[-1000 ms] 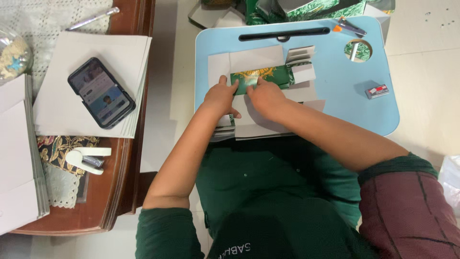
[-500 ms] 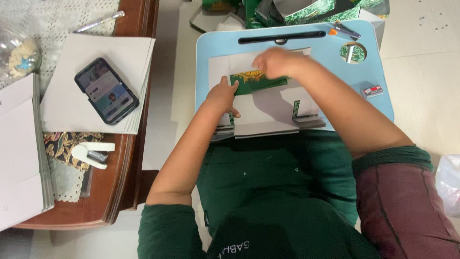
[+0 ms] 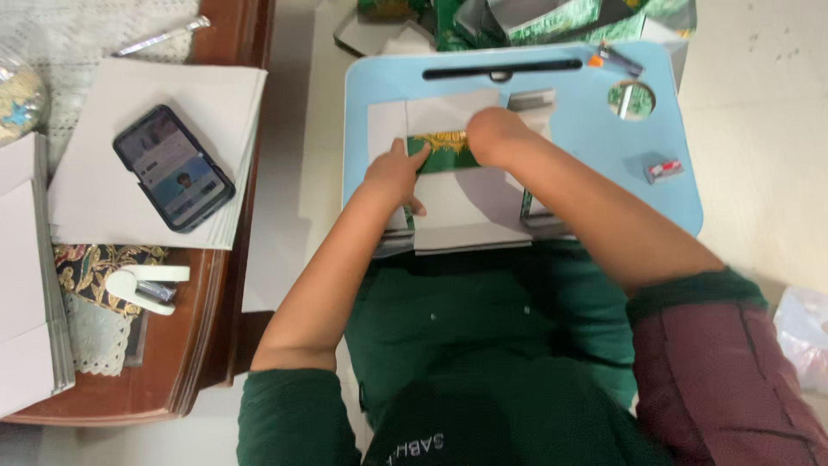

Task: The person sits on the floor and assembles small paper boxes by folding white cardboard sheets and attaching green patterned paper covers. They use a stapler to secure the edges of the covers and fold the cardboard into box shapes, stacking the finished units on a blue lap desk.

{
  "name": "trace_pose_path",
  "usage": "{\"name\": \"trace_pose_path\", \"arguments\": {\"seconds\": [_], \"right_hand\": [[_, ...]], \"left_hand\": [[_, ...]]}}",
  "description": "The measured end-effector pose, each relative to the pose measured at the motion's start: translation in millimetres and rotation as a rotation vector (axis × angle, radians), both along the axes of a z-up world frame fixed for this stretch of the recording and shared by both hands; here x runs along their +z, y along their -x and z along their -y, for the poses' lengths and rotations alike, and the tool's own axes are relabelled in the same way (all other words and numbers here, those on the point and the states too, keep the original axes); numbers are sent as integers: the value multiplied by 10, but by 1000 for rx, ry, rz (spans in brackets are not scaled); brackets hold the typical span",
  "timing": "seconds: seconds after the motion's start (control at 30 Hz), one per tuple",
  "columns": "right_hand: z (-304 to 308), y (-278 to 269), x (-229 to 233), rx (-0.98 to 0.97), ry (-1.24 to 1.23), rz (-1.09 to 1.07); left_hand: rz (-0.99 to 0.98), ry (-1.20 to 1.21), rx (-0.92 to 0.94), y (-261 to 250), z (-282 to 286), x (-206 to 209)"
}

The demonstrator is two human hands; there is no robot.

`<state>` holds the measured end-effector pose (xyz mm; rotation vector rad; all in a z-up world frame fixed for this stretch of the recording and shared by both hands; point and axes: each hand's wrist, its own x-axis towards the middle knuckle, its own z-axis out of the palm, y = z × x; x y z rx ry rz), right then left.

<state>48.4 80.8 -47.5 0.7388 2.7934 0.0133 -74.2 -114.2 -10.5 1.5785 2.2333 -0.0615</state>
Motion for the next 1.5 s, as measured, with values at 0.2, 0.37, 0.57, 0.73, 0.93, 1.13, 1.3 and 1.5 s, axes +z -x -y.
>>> {"name": "trace_pose_path", "arguments": {"seconds": [0.2,0.37,0.57,0.73,0.93,1.13,1.3,1.5], "right_hand": [[-227,358,256,116,96,118],[94,337,-58,135,35,11],[-380,564,121,213,296,58],[-843,1035,-145,248,54,-1],[-1011,1238,-273,120,201,121],[-852,1196,-132,183,155,209],[-485,903,223,83,159,22],[75,446,381,105,57,-242]], "left_hand": [[-39,107,6,-40,-93,-2],[-6,91,1,11,-125,47],[-47,46,-39,57,-110,-65],[-18,37,-34,22,-34,-44],[61,12,88,9,5,29],[67,35,115,1,-39,47],[146,-9,171,-3,-8,122],[185,-107,182,-28,66,97]]}}
